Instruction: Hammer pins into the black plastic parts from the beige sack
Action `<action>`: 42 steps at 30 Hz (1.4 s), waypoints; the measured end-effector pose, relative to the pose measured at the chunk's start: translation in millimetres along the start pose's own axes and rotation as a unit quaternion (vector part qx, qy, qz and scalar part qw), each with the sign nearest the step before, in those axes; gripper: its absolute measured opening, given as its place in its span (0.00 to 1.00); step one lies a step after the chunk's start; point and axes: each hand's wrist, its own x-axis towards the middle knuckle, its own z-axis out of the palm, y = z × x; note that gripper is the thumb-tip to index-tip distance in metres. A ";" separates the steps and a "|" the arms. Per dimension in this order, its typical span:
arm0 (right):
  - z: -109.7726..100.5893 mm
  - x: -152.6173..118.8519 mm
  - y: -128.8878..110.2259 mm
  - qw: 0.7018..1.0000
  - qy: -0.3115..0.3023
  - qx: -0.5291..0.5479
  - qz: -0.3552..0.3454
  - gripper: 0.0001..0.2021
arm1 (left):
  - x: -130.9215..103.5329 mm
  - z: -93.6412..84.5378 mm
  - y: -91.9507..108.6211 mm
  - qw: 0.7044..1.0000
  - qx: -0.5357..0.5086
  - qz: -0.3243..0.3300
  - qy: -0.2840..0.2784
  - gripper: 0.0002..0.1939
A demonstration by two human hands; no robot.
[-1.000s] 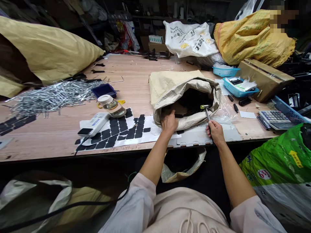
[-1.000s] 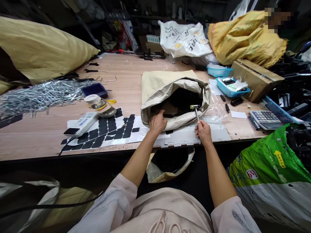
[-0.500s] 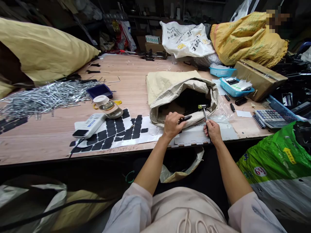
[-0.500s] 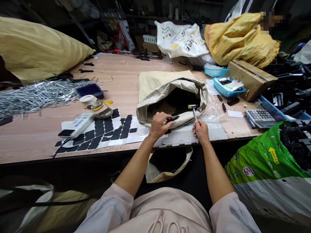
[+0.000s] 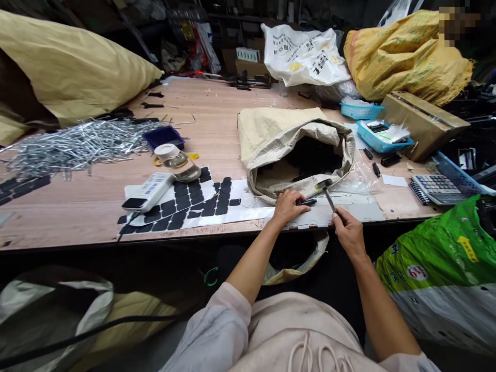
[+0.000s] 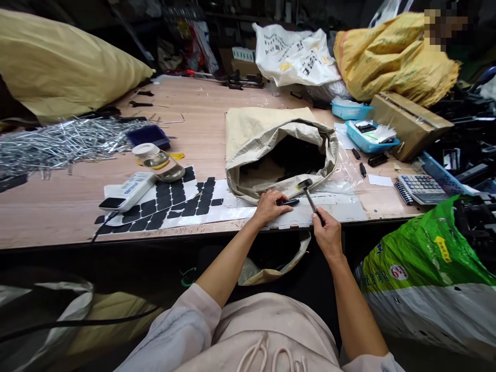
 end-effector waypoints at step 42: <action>16.4 106.8 4.4 0.940 -0.043 0.261 0.215 0.22 | -7.1 -6.2 8.1 0.999 -0.001 0.035 0.010 0.09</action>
